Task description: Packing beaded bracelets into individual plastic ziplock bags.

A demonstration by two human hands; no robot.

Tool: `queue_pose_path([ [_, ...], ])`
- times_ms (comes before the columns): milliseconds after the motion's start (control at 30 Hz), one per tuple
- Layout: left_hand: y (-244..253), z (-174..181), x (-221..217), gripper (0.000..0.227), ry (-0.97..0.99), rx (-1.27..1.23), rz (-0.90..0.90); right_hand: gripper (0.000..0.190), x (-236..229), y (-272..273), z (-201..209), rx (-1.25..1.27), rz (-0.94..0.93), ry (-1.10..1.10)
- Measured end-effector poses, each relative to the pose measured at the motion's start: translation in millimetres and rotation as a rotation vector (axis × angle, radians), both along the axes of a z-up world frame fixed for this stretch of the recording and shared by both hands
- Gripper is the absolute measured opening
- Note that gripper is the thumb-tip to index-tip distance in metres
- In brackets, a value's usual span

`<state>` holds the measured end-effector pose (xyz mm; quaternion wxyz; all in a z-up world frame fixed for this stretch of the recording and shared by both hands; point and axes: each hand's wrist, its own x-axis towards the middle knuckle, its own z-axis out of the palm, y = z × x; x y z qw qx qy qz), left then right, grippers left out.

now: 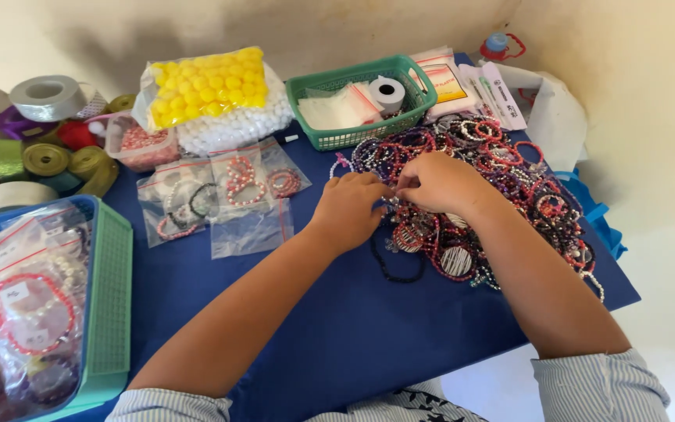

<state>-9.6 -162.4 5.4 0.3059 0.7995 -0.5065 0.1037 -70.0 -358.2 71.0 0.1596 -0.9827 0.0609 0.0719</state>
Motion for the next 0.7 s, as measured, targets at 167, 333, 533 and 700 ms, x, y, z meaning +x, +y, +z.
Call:
queue_pose_path([
  [167,-5,2,-4,0.03,0.015,0.103,0.01,0.02,-8,5,6,-0.044,-0.024,0.025],
  [333,-5,-4,-4,0.04,-0.024,0.008,-0.018,0.022,-12,-4,-8,0.05,0.037,-0.039],
  [533,-9,-8,-5,0.034,-0.022,-0.009,0.004,0.024,-9,-15,-27,0.025,0.14,-0.103],
  [700,-10,-9,-7,0.029,-0.024,-0.056,0.007,0.024,-9,-18,-30,0.119,0.179,-0.117],
])
